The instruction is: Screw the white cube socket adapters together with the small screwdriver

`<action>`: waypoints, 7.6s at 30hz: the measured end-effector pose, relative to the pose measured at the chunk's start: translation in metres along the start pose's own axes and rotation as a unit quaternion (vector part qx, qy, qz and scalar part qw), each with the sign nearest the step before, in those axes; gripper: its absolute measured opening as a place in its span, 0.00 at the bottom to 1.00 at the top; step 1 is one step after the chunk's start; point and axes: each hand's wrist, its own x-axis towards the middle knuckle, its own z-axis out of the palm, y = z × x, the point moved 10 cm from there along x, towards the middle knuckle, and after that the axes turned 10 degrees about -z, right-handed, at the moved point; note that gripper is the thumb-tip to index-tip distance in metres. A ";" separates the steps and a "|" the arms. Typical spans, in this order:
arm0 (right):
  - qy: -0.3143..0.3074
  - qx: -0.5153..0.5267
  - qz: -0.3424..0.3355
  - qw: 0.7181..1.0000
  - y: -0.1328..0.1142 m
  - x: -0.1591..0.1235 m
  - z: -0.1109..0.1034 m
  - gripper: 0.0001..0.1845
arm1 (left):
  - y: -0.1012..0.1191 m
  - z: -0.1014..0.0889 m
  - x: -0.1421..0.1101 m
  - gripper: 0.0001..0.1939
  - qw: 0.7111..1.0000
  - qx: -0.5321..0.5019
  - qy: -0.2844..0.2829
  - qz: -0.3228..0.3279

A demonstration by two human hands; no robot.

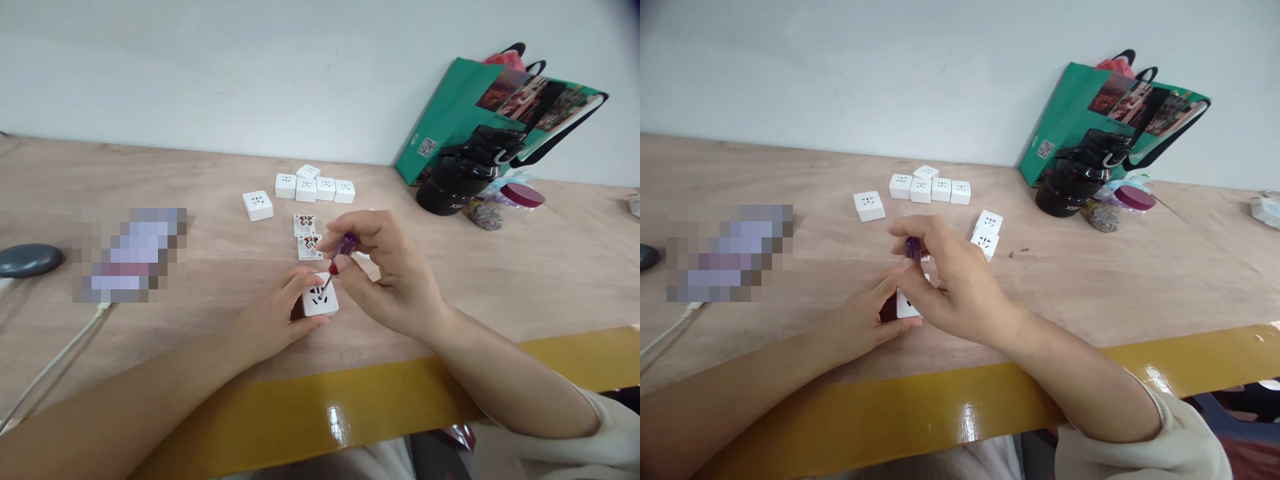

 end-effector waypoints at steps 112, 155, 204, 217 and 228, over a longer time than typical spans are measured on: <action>0.137 -0.284 0.338 0.887 0.201 -0.120 -0.147 0.15 | -0.002 -0.016 0.015 0.19 0.975 0.131 0.128 0.124; 0.310 -0.137 0.135 0.931 0.082 -0.079 -0.113 0.13 | -0.080 -0.110 0.033 0.18 0.947 0.240 0.178 -0.115; 0.180 0.074 -0.021 0.981 -0.008 -0.028 -0.008 0.11 | 0.034 0.017 -0.020 0.21 0.982 0.090 0.030 0.164; 0.129 0.014 -0.069 0.989 -0.011 -0.023 -0.006 0.15 | 0.031 0.015 -0.019 0.20 0.982 0.096 0.047 0.156; 0.127 -0.085 -0.139 0.978 -0.028 -0.024 -0.018 0.19 | 0.035 0.014 -0.021 0.20 0.981 0.103 0.043 0.159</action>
